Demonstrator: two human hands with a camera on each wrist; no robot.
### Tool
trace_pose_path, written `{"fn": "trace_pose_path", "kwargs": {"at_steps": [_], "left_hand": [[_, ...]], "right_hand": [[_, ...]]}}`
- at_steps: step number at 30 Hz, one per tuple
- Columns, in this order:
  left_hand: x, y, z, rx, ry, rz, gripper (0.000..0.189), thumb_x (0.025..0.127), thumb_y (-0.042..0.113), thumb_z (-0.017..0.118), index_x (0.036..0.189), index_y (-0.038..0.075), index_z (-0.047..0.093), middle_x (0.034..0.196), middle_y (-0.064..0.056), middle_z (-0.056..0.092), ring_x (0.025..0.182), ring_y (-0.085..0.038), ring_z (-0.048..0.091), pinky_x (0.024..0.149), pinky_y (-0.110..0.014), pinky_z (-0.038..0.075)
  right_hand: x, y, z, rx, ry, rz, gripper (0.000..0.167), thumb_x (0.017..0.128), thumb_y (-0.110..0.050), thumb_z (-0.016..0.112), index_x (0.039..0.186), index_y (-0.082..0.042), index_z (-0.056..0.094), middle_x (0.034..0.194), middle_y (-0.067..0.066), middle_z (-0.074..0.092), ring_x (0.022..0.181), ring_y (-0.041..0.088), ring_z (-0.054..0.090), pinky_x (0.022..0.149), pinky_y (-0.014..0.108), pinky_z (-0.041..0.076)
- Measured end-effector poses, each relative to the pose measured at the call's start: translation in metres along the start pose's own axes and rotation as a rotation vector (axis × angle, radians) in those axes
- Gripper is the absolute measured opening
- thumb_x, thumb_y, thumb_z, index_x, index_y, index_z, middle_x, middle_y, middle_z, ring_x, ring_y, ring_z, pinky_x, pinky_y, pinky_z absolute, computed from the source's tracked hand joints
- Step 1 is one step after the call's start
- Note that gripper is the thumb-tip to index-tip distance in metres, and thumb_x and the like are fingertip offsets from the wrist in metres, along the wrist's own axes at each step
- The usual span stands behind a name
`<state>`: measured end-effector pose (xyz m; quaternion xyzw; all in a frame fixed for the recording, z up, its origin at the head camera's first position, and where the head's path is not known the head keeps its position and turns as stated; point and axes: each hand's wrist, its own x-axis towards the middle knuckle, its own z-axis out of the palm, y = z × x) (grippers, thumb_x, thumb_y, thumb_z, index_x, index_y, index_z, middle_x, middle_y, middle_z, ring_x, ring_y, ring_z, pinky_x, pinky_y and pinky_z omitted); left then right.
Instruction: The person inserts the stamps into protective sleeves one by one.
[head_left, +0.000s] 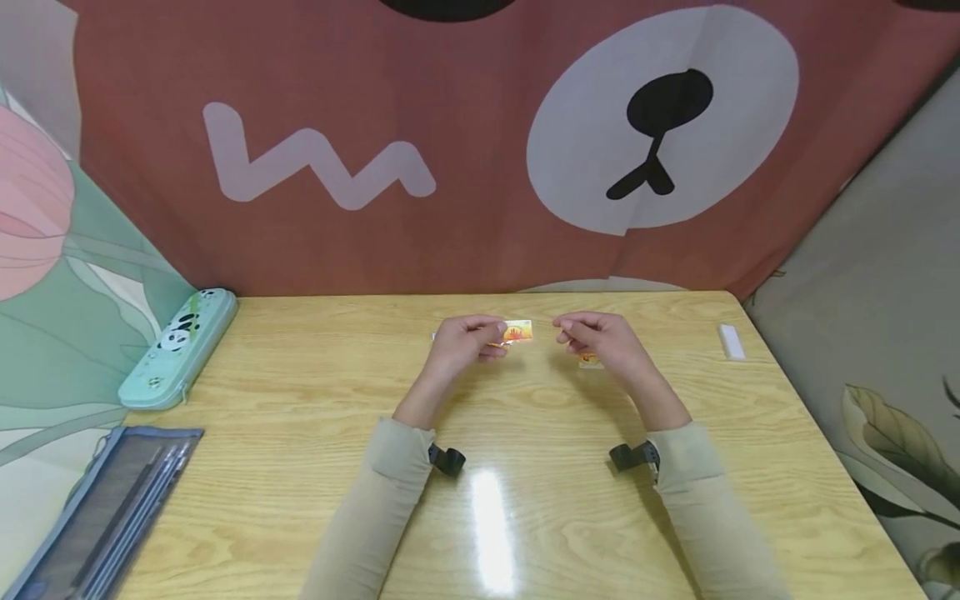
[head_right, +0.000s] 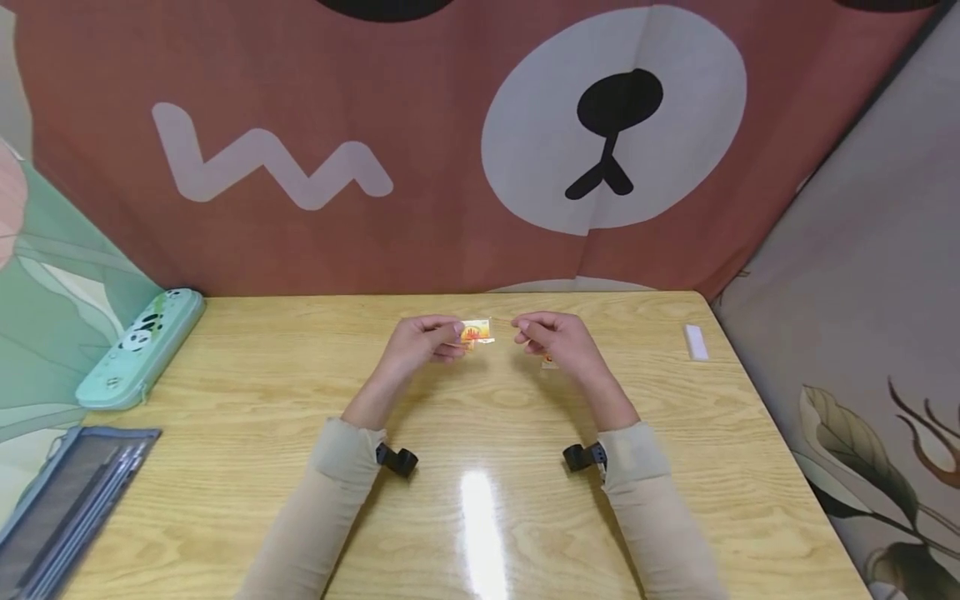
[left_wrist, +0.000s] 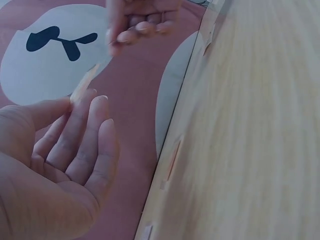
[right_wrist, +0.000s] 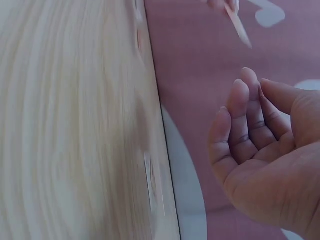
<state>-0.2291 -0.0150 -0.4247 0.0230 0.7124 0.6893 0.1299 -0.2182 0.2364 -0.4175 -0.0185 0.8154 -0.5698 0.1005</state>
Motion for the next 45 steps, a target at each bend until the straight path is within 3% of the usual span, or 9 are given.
{"fn": "trace_pose_path", "kwargs": {"at_steps": [4,8,14,21,26,31,34,42,45], "left_hand": [[0.005,0.005,0.000,0.019,-0.013,-0.026,0.025,0.098,0.017,0.067,0.119,0.006,0.074,0.116,-0.014,0.074,0.076,-0.017,0.077,0.093,-0.052,0.061],[0.012,0.007,0.002,0.044,-0.030,-0.047,0.025,0.098,0.014,0.065,0.120,0.005,0.072,0.116,-0.015,0.074,0.090,-0.029,0.077,0.095,-0.052,0.060],[0.021,0.005,0.006,0.107,-0.042,-0.062,0.025,0.099,0.017,0.067,0.118,0.005,0.074,0.117,-0.014,0.074,0.101,-0.036,0.071,0.094,-0.047,0.061],[0.032,0.003,0.012,0.196,-0.068,-0.071,0.020,0.096,0.017,0.069,0.113,0.008,0.077,0.104,-0.010,0.075,0.084,-0.025,0.070,0.086,-0.044,0.063],[0.040,0.003,0.021,0.396,-0.102,-0.069,0.016,0.095,0.020,0.072,0.107,0.013,0.080,0.089,-0.004,0.076,0.081,-0.025,0.072,0.078,-0.038,0.062],[0.046,0.004,0.034,0.560,-0.112,-0.030,0.013,0.092,0.018,0.072,0.100,0.013,0.081,0.083,-0.001,0.078,0.080,-0.021,0.075,0.071,-0.028,0.060],[0.047,0.005,0.041,0.583,-0.099,-0.024,0.012,0.091,0.017,0.073,0.098,0.013,0.082,0.079,-0.001,0.078,0.074,-0.018,0.074,0.068,-0.024,0.057],[0.049,0.001,0.044,0.622,-0.050,-0.016,0.015,0.087,0.016,0.072,0.076,0.009,0.079,0.065,0.001,0.068,0.059,-0.009,0.055,0.059,-0.019,0.044],[0.048,0.001,0.043,0.596,-0.060,-0.035,0.017,0.089,0.021,0.074,0.081,0.007,0.080,0.070,-0.004,0.071,0.062,-0.011,0.061,0.059,-0.020,0.051]], "right_hand": [[-0.002,0.009,-0.018,-0.047,-0.002,0.011,0.046,0.105,-0.035,0.056,0.136,-0.002,0.061,0.112,0.012,0.072,0.101,0.027,0.071,0.098,0.045,0.059],[-0.004,0.016,-0.034,-0.116,0.002,-0.001,0.047,0.106,-0.036,0.053,0.140,-0.004,0.059,0.125,0.020,0.068,0.112,0.035,0.068,0.098,0.042,0.058],[-0.004,0.023,-0.051,-0.189,0.004,0.000,0.046,0.107,-0.036,0.052,0.139,-0.004,0.059,0.126,0.023,0.066,0.115,0.037,0.065,0.095,0.040,0.060],[-0.005,0.025,-0.058,-0.195,-0.014,0.005,0.041,0.108,-0.027,0.051,0.136,0.001,0.060,0.122,0.025,0.067,0.103,0.024,0.070,0.088,0.033,0.061],[-0.002,0.027,-0.060,-0.219,-0.025,-0.001,0.040,0.107,-0.025,0.054,0.133,0.004,0.061,0.119,0.026,0.068,0.095,0.021,0.070,0.082,0.031,0.062],[0.002,0.031,-0.060,-0.351,-0.037,-0.022,0.038,0.105,-0.027,0.057,0.128,0.002,0.065,0.112,0.022,0.072,0.093,0.024,0.068,0.078,0.026,0.058],[0.002,0.031,-0.061,-0.448,-0.050,-0.020,0.035,0.105,-0.025,0.055,0.130,-0.002,0.066,0.113,0.018,0.073,0.097,0.025,0.070,0.079,0.026,0.055],[-0.002,0.028,-0.061,-0.637,-0.062,-0.039,0.035,0.104,-0.023,0.058,0.134,-0.006,0.066,0.122,0.018,0.072,0.107,0.030,0.068,0.090,0.046,0.057],[-0.003,0.029,-0.062,-0.664,-0.081,-0.036,0.036,0.104,-0.023,0.057,0.135,-0.006,0.065,0.122,0.018,0.072,0.105,0.030,0.069,0.087,0.045,0.058]]}}
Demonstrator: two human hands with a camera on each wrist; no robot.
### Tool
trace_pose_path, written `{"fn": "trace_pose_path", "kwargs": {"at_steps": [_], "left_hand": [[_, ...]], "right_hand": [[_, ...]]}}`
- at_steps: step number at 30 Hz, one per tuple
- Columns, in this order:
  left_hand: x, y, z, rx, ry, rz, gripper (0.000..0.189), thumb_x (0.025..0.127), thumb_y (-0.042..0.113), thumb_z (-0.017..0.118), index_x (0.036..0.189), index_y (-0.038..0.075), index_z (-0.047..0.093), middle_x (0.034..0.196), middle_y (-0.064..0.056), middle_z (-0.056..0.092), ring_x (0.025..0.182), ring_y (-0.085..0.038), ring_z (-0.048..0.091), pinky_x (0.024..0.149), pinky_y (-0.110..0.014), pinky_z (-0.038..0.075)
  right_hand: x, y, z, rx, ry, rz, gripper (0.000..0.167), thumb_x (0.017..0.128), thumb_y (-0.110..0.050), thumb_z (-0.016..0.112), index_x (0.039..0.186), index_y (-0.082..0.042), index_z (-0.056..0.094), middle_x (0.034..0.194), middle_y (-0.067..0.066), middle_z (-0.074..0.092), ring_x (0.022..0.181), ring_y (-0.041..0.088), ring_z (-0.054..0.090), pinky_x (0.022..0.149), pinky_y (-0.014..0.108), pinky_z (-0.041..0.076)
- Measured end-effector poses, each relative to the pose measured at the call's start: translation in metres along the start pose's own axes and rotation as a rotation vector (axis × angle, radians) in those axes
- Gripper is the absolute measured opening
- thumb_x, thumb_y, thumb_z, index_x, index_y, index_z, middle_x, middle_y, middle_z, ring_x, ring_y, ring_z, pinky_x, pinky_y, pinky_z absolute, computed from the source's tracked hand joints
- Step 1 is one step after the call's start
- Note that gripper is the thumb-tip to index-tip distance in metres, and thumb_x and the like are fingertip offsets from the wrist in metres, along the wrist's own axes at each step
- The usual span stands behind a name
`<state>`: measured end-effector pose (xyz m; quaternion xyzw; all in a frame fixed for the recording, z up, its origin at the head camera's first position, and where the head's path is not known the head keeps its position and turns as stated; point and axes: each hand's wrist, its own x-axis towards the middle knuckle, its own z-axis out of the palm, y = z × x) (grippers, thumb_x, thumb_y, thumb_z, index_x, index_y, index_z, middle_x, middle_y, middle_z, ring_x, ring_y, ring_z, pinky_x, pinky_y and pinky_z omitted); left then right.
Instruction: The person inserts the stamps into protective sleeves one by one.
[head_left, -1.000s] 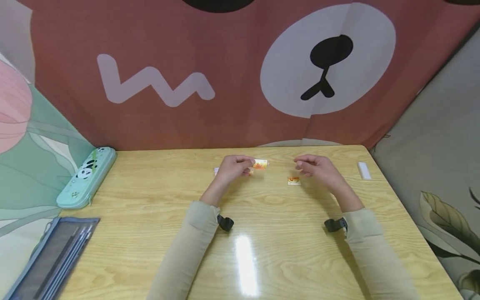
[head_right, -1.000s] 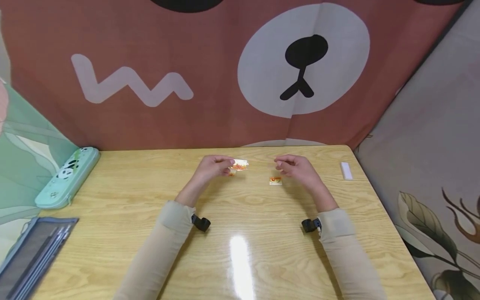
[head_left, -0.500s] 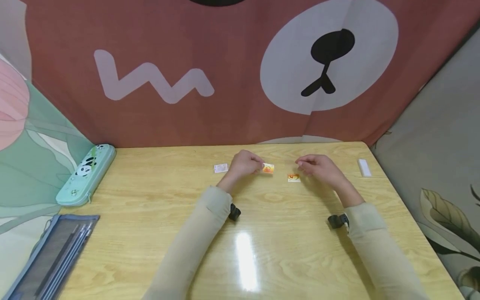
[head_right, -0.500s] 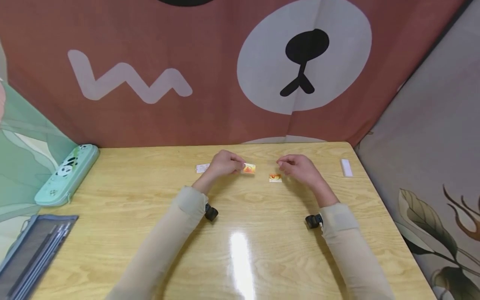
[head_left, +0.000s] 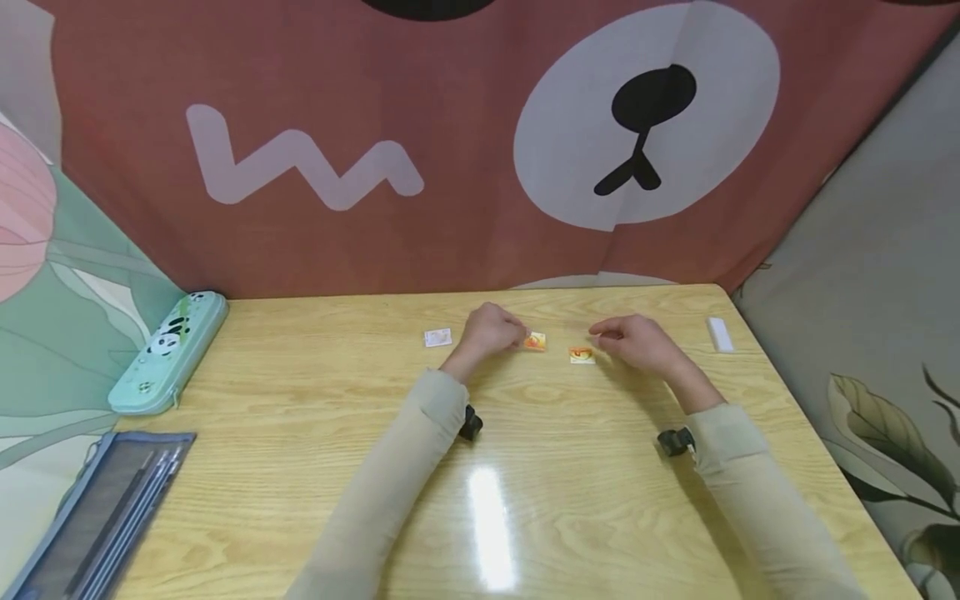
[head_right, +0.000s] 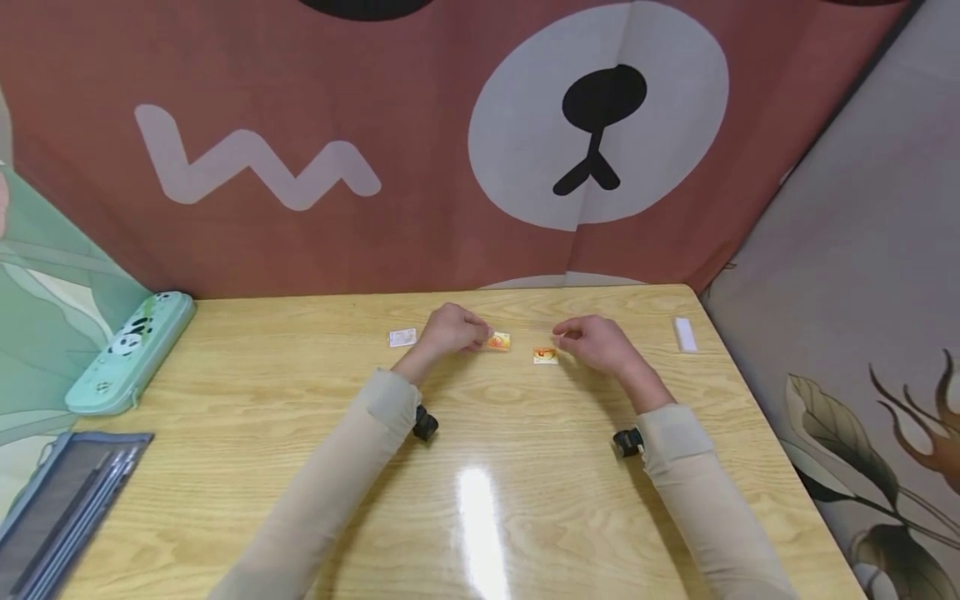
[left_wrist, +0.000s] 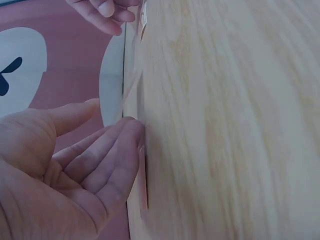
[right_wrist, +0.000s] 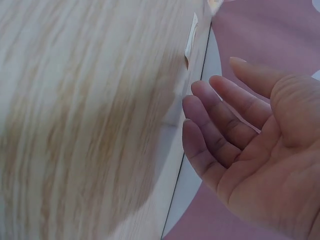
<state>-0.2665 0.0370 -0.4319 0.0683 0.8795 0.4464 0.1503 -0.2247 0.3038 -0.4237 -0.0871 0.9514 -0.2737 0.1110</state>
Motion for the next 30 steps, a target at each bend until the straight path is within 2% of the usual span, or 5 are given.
{"fn": "trace_pose_path", "kwargs": {"at_steps": [4,9,13,21,30], "left_hand": [[-0.001,0.000,-0.004,-0.032,-0.042,-0.032,0.020,0.092,0.027,0.075,0.101,0.010,0.081,0.085,-0.013,0.077,0.076,-0.022,0.074,0.067,-0.030,0.064],[-0.006,0.002,-0.010,0.017,-0.062,-0.029,0.027,0.095,0.031,0.071,0.112,0.011,0.079,0.087,-0.017,0.077,0.080,-0.027,0.075,0.069,-0.029,0.062],[-0.013,0.005,-0.019,0.044,-0.062,-0.017,0.032,0.097,0.035,0.068,0.116,0.011,0.078,0.089,-0.015,0.078,0.080,-0.024,0.075,0.075,-0.029,0.059],[-0.016,-0.001,-0.031,-0.072,-0.089,0.004,0.035,0.097,0.036,0.069,0.121,0.011,0.075,0.112,-0.013,0.076,0.096,-0.028,0.076,0.083,-0.043,0.064],[-0.017,-0.007,-0.026,-0.054,-0.101,0.077,0.033,0.099,0.037,0.065,0.125,0.017,0.073,0.114,-0.007,0.075,0.094,-0.028,0.074,0.079,-0.044,0.064]], "right_hand": [[0.002,0.001,0.002,-0.011,-0.018,0.001,0.037,0.103,-0.023,0.058,0.136,-0.005,0.064,0.123,0.018,0.072,0.107,0.030,0.069,0.086,0.045,0.059],[0.004,0.001,0.007,-0.038,-0.021,-0.025,0.038,0.098,-0.017,0.065,0.132,0.000,0.066,0.117,0.020,0.073,0.107,0.033,0.068,0.086,0.045,0.058],[0.004,-0.003,0.007,-0.066,-0.050,-0.024,0.043,0.095,-0.018,0.070,0.133,0.000,0.064,0.118,0.020,0.071,0.108,0.034,0.067,0.089,0.047,0.057],[0.007,-0.008,0.008,-0.123,-0.065,-0.062,0.040,0.092,-0.019,0.075,0.129,-0.004,0.067,0.119,0.018,0.070,0.111,0.034,0.063,0.095,0.052,0.054],[0.010,-0.012,0.014,-0.160,-0.055,-0.086,0.031,0.089,-0.016,0.079,0.117,-0.005,0.072,0.113,0.014,0.073,0.108,0.032,0.066,0.096,0.051,0.054]]}}
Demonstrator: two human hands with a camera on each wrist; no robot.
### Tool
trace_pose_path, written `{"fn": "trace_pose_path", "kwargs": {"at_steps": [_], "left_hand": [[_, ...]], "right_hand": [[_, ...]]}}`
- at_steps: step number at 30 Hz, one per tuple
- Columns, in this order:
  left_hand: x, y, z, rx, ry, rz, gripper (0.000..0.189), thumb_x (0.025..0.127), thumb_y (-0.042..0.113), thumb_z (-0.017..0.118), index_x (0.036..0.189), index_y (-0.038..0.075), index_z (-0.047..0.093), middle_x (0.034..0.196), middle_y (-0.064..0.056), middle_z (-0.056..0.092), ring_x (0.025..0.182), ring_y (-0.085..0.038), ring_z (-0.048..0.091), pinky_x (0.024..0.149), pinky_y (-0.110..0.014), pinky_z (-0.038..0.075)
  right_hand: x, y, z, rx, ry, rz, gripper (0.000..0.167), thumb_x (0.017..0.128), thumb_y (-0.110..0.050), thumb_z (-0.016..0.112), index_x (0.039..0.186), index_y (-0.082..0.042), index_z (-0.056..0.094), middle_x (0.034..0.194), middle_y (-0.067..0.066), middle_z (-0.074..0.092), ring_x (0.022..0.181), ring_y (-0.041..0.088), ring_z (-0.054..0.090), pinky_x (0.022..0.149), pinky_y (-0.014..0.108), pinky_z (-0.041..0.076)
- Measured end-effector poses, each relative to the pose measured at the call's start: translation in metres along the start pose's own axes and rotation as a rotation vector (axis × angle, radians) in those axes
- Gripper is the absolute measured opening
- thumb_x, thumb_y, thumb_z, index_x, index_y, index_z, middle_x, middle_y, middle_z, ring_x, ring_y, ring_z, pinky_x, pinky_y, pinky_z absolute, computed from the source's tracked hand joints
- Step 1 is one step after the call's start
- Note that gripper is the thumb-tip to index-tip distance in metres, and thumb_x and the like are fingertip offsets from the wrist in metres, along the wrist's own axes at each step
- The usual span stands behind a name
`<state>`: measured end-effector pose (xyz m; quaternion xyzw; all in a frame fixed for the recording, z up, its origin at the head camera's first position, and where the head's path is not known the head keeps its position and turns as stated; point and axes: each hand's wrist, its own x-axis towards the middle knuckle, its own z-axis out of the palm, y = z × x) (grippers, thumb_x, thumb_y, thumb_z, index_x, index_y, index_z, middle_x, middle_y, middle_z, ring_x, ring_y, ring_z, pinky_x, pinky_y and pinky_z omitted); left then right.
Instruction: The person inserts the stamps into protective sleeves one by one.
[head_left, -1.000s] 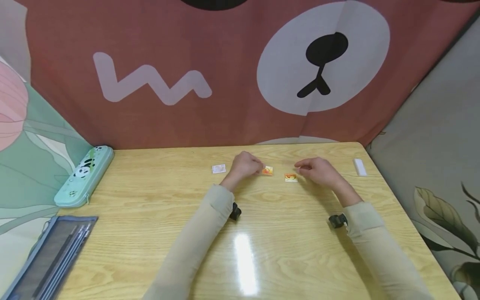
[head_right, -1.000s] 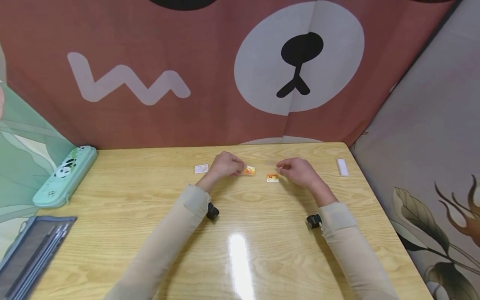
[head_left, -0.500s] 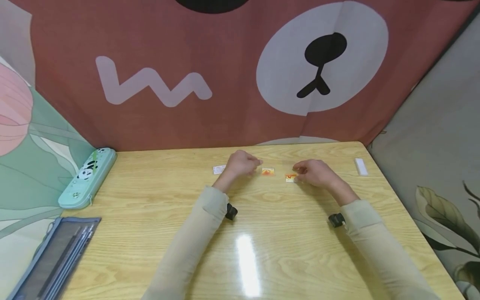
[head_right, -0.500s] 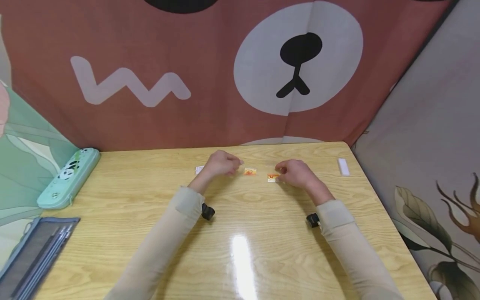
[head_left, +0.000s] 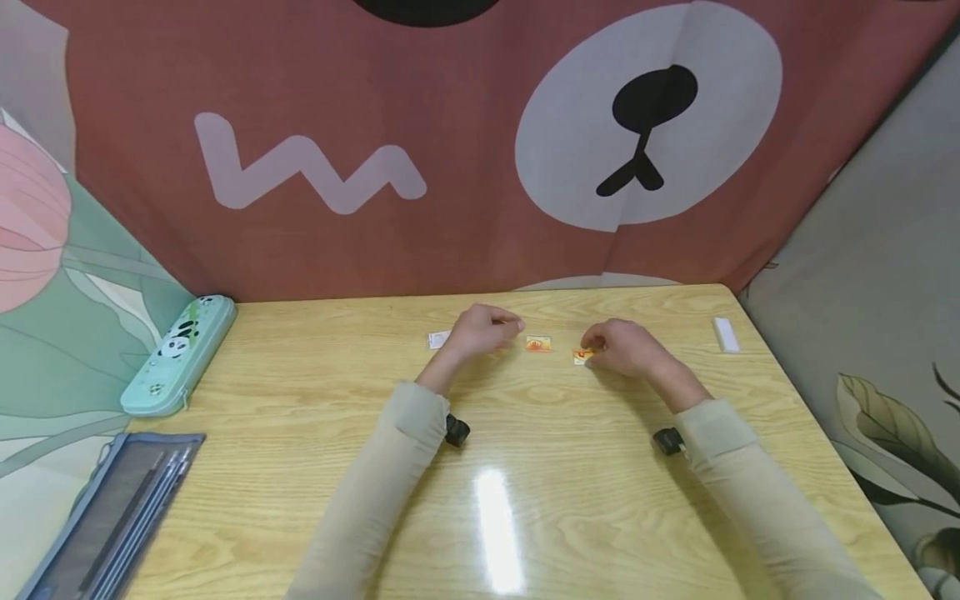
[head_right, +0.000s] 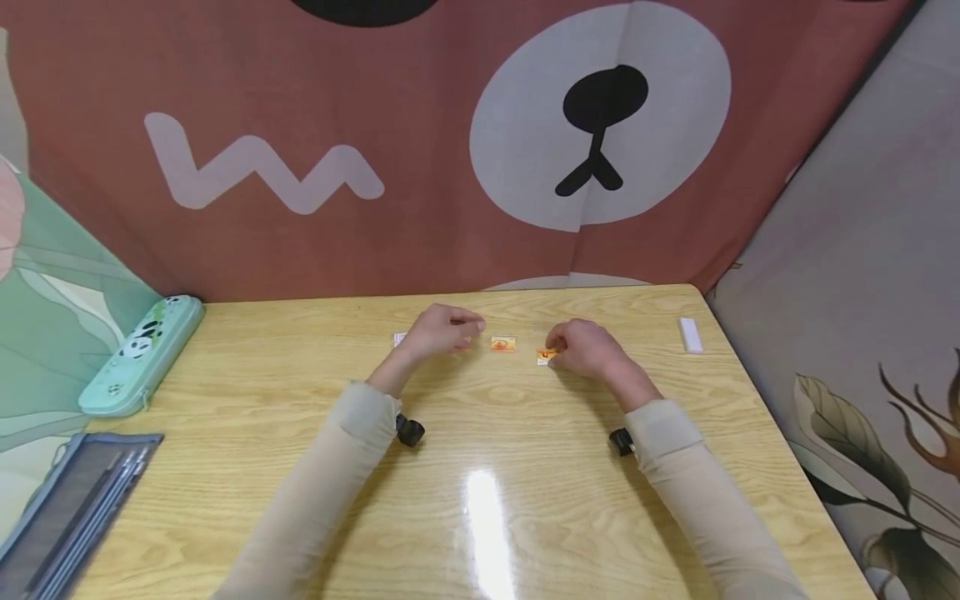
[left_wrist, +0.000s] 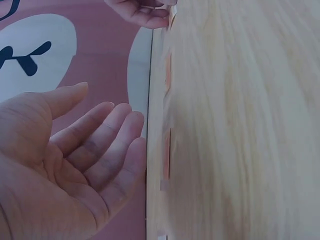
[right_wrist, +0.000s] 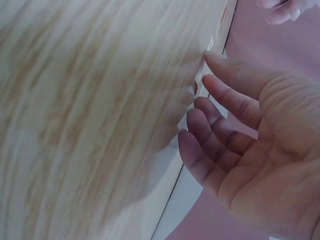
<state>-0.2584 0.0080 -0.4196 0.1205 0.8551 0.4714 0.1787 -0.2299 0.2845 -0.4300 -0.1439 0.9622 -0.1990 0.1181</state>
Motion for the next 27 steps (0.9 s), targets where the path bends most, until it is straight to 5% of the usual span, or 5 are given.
{"fn": "trace_pose_path", "kwargs": {"at_steps": [7,13,27], "left_hand": [[0.010,0.004,0.015,0.039,0.061,0.063,0.033,0.099,0.033,0.066,0.126,0.015,0.072,0.113,-0.003,0.075,0.095,-0.022,0.073,0.079,-0.036,0.062],[0.019,0.011,0.026,0.190,0.146,0.111,0.032,0.098,0.029,0.068,0.127,0.016,0.072,0.116,-0.001,0.076,0.105,-0.019,0.070,0.087,-0.036,0.059],[0.035,0.034,0.048,0.407,0.091,0.053,0.037,0.098,0.037,0.067,0.133,0.026,0.068,0.130,0.002,0.071,0.113,-0.018,0.069,0.083,-0.038,0.059]], "right_hand": [[0.001,0.001,0.001,-0.014,-0.004,0.014,0.023,0.090,-0.017,0.077,0.111,-0.007,0.074,0.111,0.011,0.074,0.106,0.030,0.067,0.095,0.051,0.055],[0.001,0.002,0.001,-0.023,0.002,0.008,0.019,0.090,-0.016,0.077,0.107,-0.007,0.075,0.106,0.009,0.076,0.101,0.028,0.068,0.093,0.050,0.055],[0.000,0.003,0.001,-0.009,0.047,-0.028,0.007,0.094,-0.018,0.073,0.098,-0.014,0.076,0.094,0.001,0.076,0.087,0.019,0.068,0.084,0.045,0.056]]}}
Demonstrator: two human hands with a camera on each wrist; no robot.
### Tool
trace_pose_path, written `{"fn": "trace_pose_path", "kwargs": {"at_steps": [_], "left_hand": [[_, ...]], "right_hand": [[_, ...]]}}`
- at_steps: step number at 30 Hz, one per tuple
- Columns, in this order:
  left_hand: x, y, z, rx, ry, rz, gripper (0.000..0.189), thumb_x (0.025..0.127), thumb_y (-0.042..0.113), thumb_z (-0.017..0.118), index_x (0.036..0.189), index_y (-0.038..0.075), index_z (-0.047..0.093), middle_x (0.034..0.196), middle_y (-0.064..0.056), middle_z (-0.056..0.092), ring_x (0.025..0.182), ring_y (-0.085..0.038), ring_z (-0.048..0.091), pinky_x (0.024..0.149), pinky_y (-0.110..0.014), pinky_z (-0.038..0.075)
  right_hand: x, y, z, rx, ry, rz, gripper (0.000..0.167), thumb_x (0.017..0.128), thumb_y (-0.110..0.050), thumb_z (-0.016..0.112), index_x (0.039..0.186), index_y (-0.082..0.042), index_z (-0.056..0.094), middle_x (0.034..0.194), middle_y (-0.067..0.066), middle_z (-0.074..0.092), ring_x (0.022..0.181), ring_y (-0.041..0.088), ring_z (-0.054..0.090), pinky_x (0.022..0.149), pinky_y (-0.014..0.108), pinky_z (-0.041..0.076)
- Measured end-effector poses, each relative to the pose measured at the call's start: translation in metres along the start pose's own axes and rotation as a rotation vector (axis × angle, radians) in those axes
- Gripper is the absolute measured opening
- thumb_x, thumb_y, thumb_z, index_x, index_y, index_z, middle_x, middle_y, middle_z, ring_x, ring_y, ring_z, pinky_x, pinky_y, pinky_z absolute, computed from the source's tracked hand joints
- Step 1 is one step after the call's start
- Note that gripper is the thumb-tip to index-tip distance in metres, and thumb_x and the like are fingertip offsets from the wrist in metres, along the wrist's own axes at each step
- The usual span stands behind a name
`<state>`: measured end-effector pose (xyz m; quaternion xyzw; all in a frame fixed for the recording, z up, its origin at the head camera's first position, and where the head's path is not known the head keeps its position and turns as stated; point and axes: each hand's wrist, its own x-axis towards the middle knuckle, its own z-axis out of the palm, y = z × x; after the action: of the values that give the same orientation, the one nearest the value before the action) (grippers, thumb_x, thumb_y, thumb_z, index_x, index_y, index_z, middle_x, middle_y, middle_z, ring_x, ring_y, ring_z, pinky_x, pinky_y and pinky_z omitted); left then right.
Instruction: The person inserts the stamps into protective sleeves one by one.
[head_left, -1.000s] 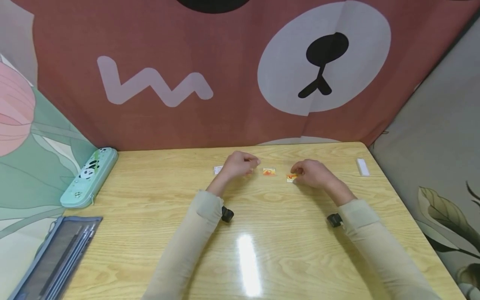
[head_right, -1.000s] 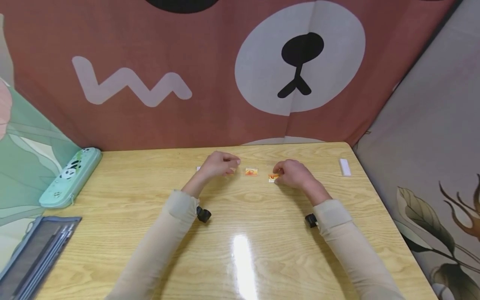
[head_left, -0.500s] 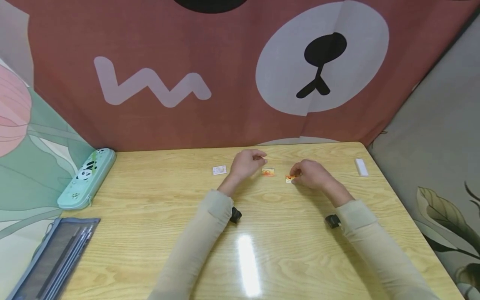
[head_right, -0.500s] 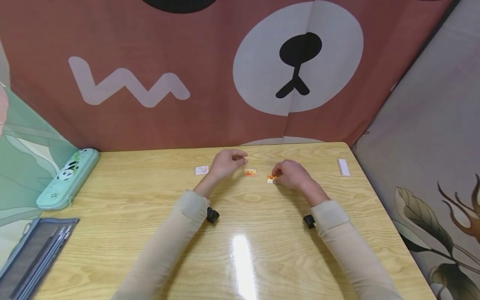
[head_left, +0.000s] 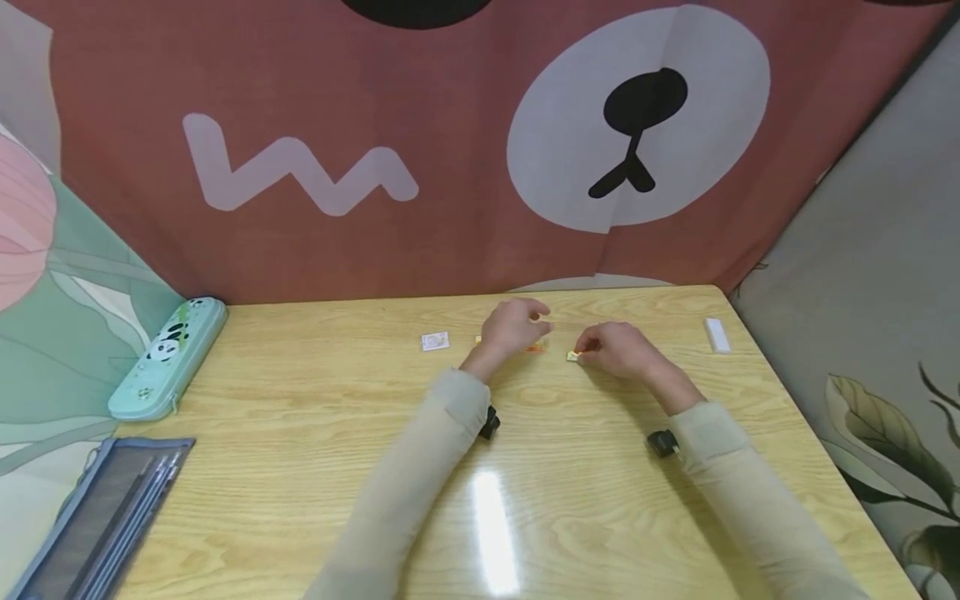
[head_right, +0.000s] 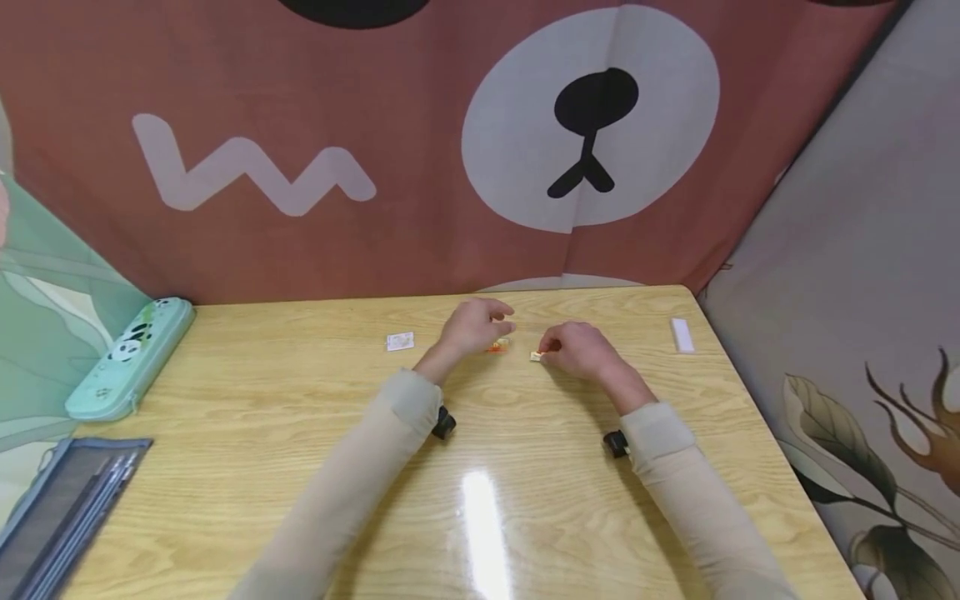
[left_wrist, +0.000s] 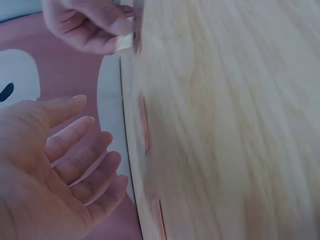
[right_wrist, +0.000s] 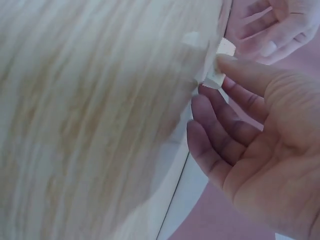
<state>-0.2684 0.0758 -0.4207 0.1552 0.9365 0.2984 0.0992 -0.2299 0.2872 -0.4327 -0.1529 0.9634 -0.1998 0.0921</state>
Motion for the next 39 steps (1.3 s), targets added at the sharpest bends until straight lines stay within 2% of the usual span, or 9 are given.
{"fn": "trace_pose_path", "kwargs": {"at_steps": [3,8,12,16,21,24,27,32,39], "left_hand": [[0.005,0.007,0.005,0.035,-0.023,-0.001,0.039,0.098,0.039,0.067,0.135,0.028,0.066,0.133,0.002,0.069,0.115,-0.019,0.067,0.083,-0.039,0.059],[0.013,0.014,0.013,0.078,-0.057,-0.020,0.042,0.097,0.039,0.068,0.138,0.030,0.063,0.133,0.003,0.068,0.118,-0.018,0.066,0.085,-0.040,0.059],[0.019,0.017,0.018,0.131,-0.087,-0.020,0.048,0.096,0.041,0.070,0.141,0.030,0.059,0.134,0.005,0.068,0.124,-0.018,0.063,0.092,-0.040,0.058],[0.026,0.019,0.024,0.155,-0.078,-0.017,0.052,0.095,0.042,0.070,0.143,0.029,0.058,0.142,0.005,0.063,0.133,-0.021,0.057,0.101,-0.041,0.055],[0.030,0.020,0.033,0.209,-0.061,-0.023,0.052,0.094,0.043,0.071,0.143,0.030,0.058,0.144,-0.001,0.059,0.132,-0.026,0.055,0.101,-0.044,0.054],[0.031,0.021,0.038,0.262,-0.051,-0.021,0.052,0.093,0.046,0.070,0.142,0.031,0.059,0.141,-0.003,0.057,0.128,-0.027,0.054,0.098,-0.044,0.054],[0.030,0.024,0.041,0.286,-0.021,-0.036,0.052,0.093,0.050,0.070,0.140,0.031,0.061,0.140,-0.003,0.056,0.126,-0.026,0.053,0.099,-0.044,0.053],[0.029,0.030,0.046,0.301,0.017,-0.087,0.051,0.092,0.053,0.070,0.138,0.033,0.062,0.137,-0.003,0.054,0.125,-0.024,0.050,0.102,-0.043,0.050],[0.034,0.041,0.050,0.298,0.023,-0.077,0.029,0.093,0.043,0.073,0.121,0.035,0.072,0.128,0.001,0.059,0.117,-0.021,0.051,0.095,-0.040,0.050]], "right_hand": [[-0.004,0.002,-0.004,0.052,0.019,0.019,0.010,0.096,-0.016,0.068,0.103,-0.014,0.075,0.097,0.003,0.077,0.087,0.018,0.070,0.080,0.041,0.057],[-0.010,0.006,-0.010,0.197,0.040,0.057,0.016,0.100,-0.015,0.060,0.112,-0.012,0.071,0.102,0.013,0.078,0.082,0.020,0.074,0.067,0.031,0.056],[-0.015,0.009,-0.011,0.312,0.087,0.099,0.016,0.102,-0.021,0.061,0.115,-0.014,0.068,0.104,0.016,0.078,0.079,0.022,0.075,0.068,0.030,0.058],[-0.017,0.012,-0.011,0.403,0.152,0.119,0.017,0.101,-0.022,0.065,0.115,-0.014,0.068,0.103,0.016,0.075,0.081,0.027,0.075,0.067,0.030,0.060],[-0.018,0.014,-0.008,0.581,0.205,0.140,0.022,0.097,-0.018,0.069,0.115,-0.005,0.068,0.097,0.015,0.070,0.084,0.024,0.071,0.073,0.032,0.062],[-0.019,0.015,-0.008,0.741,0.212,0.160,0.027,0.097,-0.014,0.069,0.119,0.003,0.064,0.095,0.007,0.069,0.086,0.018,0.071,0.080,0.034,0.064],[-0.021,0.016,-0.010,0.841,0.212,0.172,0.031,0.099,-0.010,0.067,0.122,0.009,0.060,0.094,-0.002,0.068,0.087,0.013,0.072,0.086,0.033,0.064],[-0.023,0.017,-0.012,0.864,0.206,0.183,0.031,0.099,-0.010,0.065,0.124,0.009,0.060,0.091,-0.007,0.067,0.084,0.005,0.069,0.087,0.031,0.063],[-0.027,0.021,-0.018,0.825,0.227,0.188,0.031,0.099,-0.013,0.066,0.122,0.007,0.063,0.090,-0.003,0.067,0.082,0.005,0.067,0.085,0.031,0.063]]}}
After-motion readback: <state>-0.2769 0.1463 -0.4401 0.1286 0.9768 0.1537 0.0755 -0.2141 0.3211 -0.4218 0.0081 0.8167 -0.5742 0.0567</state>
